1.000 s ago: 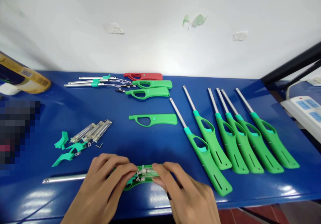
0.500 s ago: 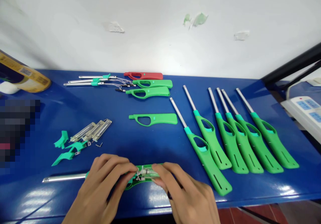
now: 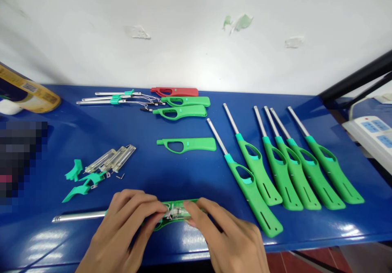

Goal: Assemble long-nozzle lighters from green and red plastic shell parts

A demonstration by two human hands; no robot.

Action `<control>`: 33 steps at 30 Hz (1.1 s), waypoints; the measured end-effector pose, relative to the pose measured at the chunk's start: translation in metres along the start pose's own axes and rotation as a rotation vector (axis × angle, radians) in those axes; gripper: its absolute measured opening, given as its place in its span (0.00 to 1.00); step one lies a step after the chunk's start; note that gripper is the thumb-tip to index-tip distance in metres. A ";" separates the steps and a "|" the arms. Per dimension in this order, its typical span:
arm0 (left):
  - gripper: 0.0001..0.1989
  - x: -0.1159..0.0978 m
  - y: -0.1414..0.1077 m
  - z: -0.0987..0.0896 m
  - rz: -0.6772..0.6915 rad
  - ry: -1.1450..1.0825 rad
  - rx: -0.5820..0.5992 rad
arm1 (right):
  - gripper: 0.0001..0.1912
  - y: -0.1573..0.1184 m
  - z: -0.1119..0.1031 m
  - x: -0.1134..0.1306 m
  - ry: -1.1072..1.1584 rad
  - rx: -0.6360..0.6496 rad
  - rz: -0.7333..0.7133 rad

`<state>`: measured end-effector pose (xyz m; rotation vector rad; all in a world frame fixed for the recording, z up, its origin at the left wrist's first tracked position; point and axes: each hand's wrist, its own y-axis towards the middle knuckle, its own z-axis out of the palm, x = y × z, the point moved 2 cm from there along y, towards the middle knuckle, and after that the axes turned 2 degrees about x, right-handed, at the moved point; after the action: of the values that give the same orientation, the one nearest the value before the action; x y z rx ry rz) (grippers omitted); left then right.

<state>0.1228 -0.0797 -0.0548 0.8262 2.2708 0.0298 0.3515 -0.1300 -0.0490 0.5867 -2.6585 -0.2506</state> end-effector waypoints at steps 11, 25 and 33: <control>0.10 -0.003 -0.006 0.001 0.085 0.073 -0.013 | 0.23 -0.009 0.003 0.001 -0.205 -0.054 -0.015; 0.13 0.001 -0.014 0.003 0.069 0.059 0.004 | 0.22 -0.003 -0.002 0.006 -0.176 -0.063 -0.009; 0.12 0.000 -0.005 -0.001 -0.047 -0.048 0.024 | 0.26 0.004 -0.014 0.014 -0.185 -0.097 0.066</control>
<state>0.1193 -0.0837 -0.0560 0.7781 2.2481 -0.0384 0.3441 -0.1340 -0.0309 0.4640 -2.8178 -0.4304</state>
